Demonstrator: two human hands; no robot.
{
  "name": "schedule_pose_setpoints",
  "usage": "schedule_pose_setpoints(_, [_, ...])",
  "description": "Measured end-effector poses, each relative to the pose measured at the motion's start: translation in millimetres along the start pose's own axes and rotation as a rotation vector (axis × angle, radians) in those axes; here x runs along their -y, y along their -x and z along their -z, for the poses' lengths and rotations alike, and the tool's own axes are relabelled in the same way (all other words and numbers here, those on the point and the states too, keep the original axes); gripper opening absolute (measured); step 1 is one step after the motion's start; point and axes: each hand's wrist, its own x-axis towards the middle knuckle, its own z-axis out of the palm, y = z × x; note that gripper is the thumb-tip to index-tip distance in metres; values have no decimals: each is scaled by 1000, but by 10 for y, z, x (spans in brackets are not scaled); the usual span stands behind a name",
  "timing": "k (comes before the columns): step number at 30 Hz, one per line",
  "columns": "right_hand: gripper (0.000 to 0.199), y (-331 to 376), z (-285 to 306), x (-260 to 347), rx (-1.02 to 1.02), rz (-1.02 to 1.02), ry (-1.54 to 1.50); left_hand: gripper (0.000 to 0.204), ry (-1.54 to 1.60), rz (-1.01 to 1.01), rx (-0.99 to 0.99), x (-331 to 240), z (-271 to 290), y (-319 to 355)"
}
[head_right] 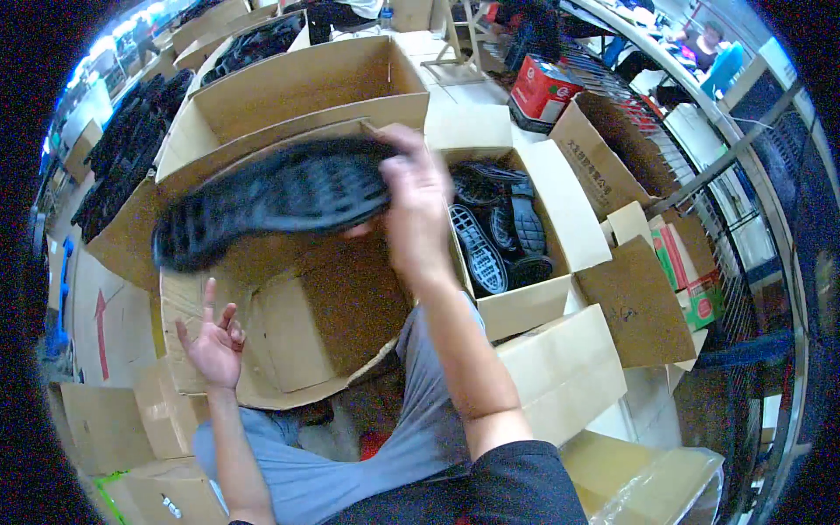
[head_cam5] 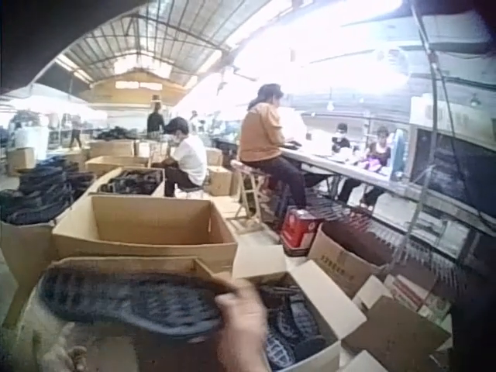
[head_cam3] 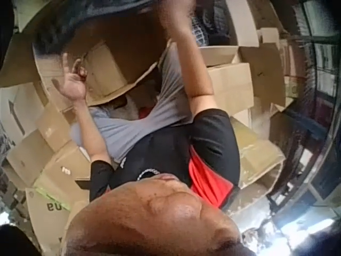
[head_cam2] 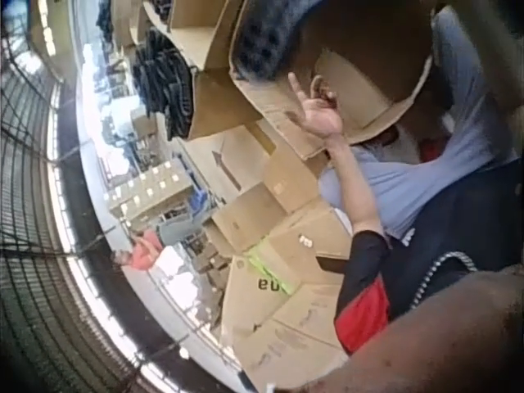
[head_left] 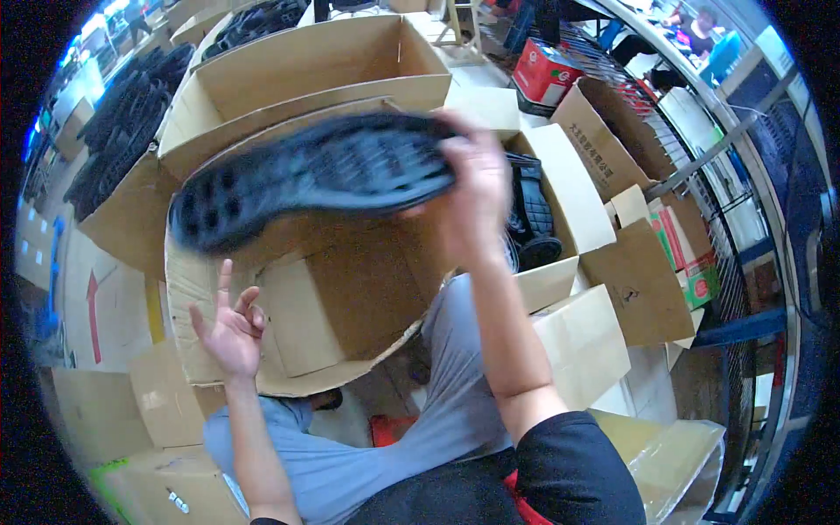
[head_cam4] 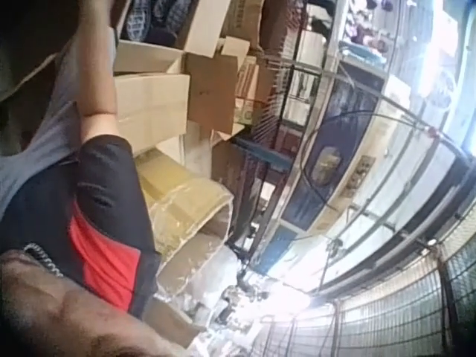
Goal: Inspecting and sorting rubber shoe soles from large cardboard boxes in a factory environment.
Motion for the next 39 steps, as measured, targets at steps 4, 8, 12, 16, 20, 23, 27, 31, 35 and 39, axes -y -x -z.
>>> schedule_pose_setpoints(4, [34,-6,782,989,-368,131,-111,73,-162,77,50,146,-7,-49])
schedule_pose_setpoints(8, [34,-8,1667,798,-438,87,-19,64,-365,127,0,353,240,0])
schedule_pose_setpoints(12, [37,207,2418,-166,-603,-147,264,59,-296,283,-35,476,165,108])
schedule_pose_setpoints(16, [77,1101,2711,-1248,-359,-360,1041,50,-461,271,-96,433,84,286])
schedule_pose_setpoints(20, [70,1755,2490,-1365,-577,-535,963,43,-793,142,-215,308,-162,638])
schedule_pose_setpoints(23, [73,1732,2224,-1232,-255,-140,1087,39,-1077,-83,-312,89,195,879])
schedule_pose_setpoints(27, [68,1472,1961,-1047,-33,-180,1017,31,-1358,-382,-487,-186,531,1291])
schedule_pose_setpoints(31, [57,1750,2826,-1969,-761,-612,450,29,-1767,-503,-740,-87,565,1459])
schedule_pose_setpoints(35, [70,1931,2748,-1806,-910,-851,692,35,-1909,-518,-706,-83,366,1455])
schedule_pose_setpoints(39, [73,1838,2757,-1702,-1065,-882,553,37,-1941,-418,-635,-122,460,1462])
